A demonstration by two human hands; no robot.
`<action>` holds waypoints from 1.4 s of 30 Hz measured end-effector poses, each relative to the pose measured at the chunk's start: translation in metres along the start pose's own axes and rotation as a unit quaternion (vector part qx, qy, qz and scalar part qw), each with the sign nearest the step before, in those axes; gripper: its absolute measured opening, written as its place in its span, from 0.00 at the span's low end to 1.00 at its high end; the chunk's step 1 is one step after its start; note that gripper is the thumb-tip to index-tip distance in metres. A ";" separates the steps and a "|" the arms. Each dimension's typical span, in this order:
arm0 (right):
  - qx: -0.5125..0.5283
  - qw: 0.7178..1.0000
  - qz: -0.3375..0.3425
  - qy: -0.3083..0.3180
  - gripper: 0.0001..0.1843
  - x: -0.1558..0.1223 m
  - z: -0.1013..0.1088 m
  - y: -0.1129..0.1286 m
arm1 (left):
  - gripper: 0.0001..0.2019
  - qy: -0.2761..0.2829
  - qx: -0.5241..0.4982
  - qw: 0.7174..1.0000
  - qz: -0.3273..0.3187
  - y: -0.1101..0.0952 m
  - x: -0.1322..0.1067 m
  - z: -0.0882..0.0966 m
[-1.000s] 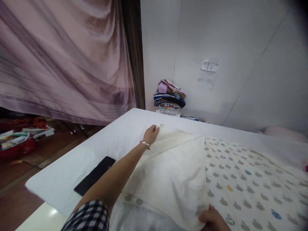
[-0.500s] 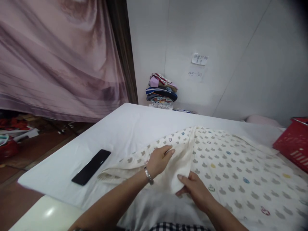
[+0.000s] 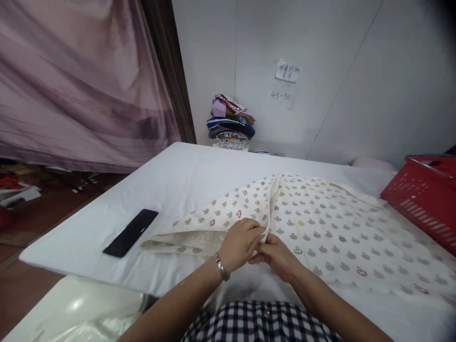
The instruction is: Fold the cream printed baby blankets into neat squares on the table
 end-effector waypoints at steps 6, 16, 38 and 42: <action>0.042 0.999 0.007 -0.025 0.15 0.000 0.008 0.005 | 0.11 0.027 0.061 0.998 -0.011 -0.001 -0.010 -0.003; 0.097 0.995 -0.016 0.019 0.15 -0.004 0.005 0.014 | 0.15 0.043 0.084 0.995 -0.034 -0.006 -0.019 -0.004; -0.212 0.965 0.136 -0.069 0.16 0.001 0.019 0.028 | 0.09 -0.103 0.065 0.991 0.051 0.015 -0.018 0.020; -0.434 0.819 0.357 -0.115 0.19 -0.011 0.020 0.056 | 0.08 -0.127 0.084 0.987 0.055 0.018 -0.013 0.026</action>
Point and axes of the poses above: each hand's wrist, its own x-axis towards the middle knuckle, its own z-axis out of the back of the hand, y = z × x, the point moved 7 cm from there along x, towards the middle knuckle, and after that the axes turned 10 degrees about x, right-handed, at the moved point
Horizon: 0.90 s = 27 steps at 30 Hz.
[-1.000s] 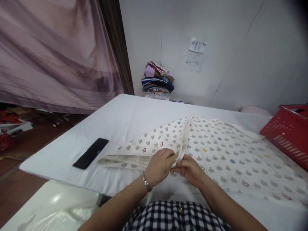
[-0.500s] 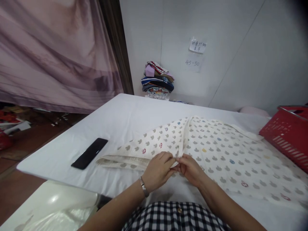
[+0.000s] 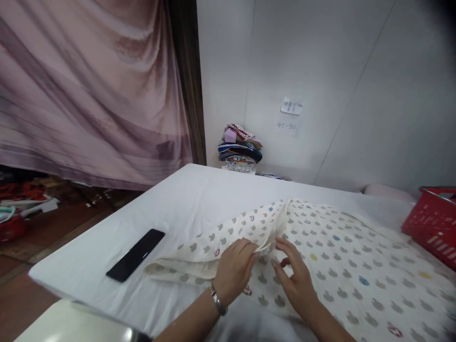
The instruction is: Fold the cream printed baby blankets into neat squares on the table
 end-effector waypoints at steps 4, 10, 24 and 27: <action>-0.120 0.986 0.063 0.092 0.29 0.012 -0.012 0.004 | 0.08 -0.008 0.010 0.999 -0.043 -0.008 0.003 0.001; -0.100 0.982 0.063 0.146 0.21 0.049 -0.021 0.017 | 0.09 -0.019 0.031 0.997 -0.062 -0.003 0.009 0.007; -0.161 0.982 -0.019 0.101 0.20 0.137 0.009 -0.079 | 0.06 -0.144 0.026 0.987 0.065 0.080 0.051 0.076; -0.142 0.989 -0.008 0.030 0.24 0.145 0.037 -0.101 | 0.06 -0.167 0.034 0.980 0.101 0.097 0.050 0.089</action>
Point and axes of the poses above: each hand's wrist, its own x-axis towards the middle knuckle, its own z-axis out of the back of the hand, y = z × x, the point moved 7 cm from there along x, towards the middle knuckle, and after that the axes turned 10 degrees about x, right-handed, at the moved point
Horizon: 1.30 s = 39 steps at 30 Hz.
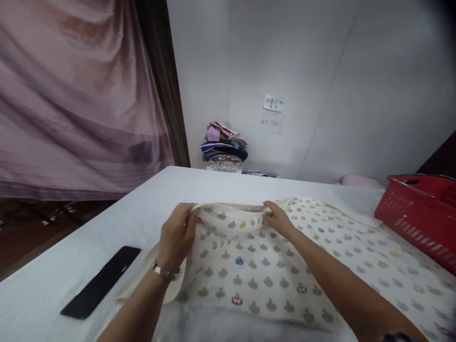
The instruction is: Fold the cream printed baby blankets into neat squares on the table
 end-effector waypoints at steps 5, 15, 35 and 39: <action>-0.024 0.988 -0.059 -0.144 0.20 -0.014 0.057 -0.049 | 0.07 -0.009 0.010 0.998 0.062 0.021 -0.008 0.007; -0.028 0.998 -0.039 0.035 0.24 -0.038 0.029 -0.066 | 0.09 -0.012 0.024 0.995 0.096 0.024 -0.025 0.013; -0.094 0.986 -0.104 -0.091 0.32 0.003 0.060 -0.077 | 0.07 -0.022 0.038 0.999 0.021 0.017 -0.043 0.032; -0.112 0.985 -0.106 -0.078 0.29 0.007 0.061 -0.080 | 0.07 -0.017 0.038 0.999 0.020 0.019 -0.047 0.036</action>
Point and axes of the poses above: each hand's wrist, its own x-axis towards the middle knuckle, its own z-axis out of the back of the hand, y = z × x, the point moved 7 cm from there along x, towards the middle knuckle, and after that the axes turned 10 degrees about x, right-handed, at the moved point
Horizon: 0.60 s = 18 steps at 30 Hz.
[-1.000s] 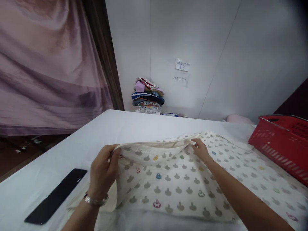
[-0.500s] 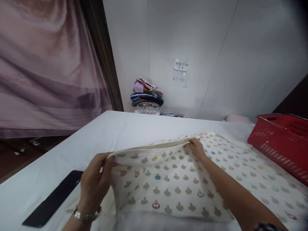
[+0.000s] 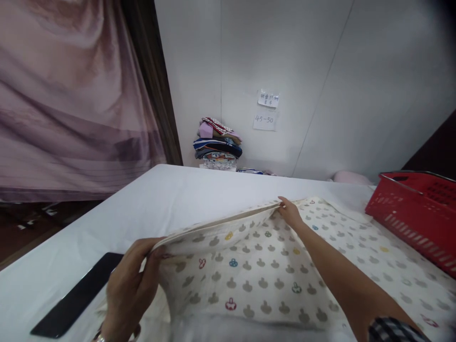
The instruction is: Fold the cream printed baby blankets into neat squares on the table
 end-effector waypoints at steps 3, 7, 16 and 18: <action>-0.012 1.000 0.002 0.014 0.26 0.001 0.000 0.000 | 0.07 -0.003 -0.009 1.000 0.006 -0.001 -0.001 0.003; -0.032 0.999 0.015 0.021 0.20 0.002 0.009 0.008 | 0.08 0.000 0.000 0.999 0.048 0.001 -0.002 0.005; -0.146 0.985 0.079 0.036 0.14 -0.004 0.053 0.034 | 0.10 0.059 0.005 0.982 0.179 0.048 0.011 -0.014; -0.138 0.985 0.082 0.057 0.13 -0.004 0.057 0.039 | 0.11 0.082 -0.003 0.976 0.201 0.058 0.020 -0.022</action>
Point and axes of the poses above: each hand's wrist, its own x-axis towards the middle knuckle, its own z-axis out of the back of the hand, y = z × x, the point moved 7 cm from there along x, towards the middle knuckle, and after that the axes turned 10 degrees about x, right-handed, at the moved point
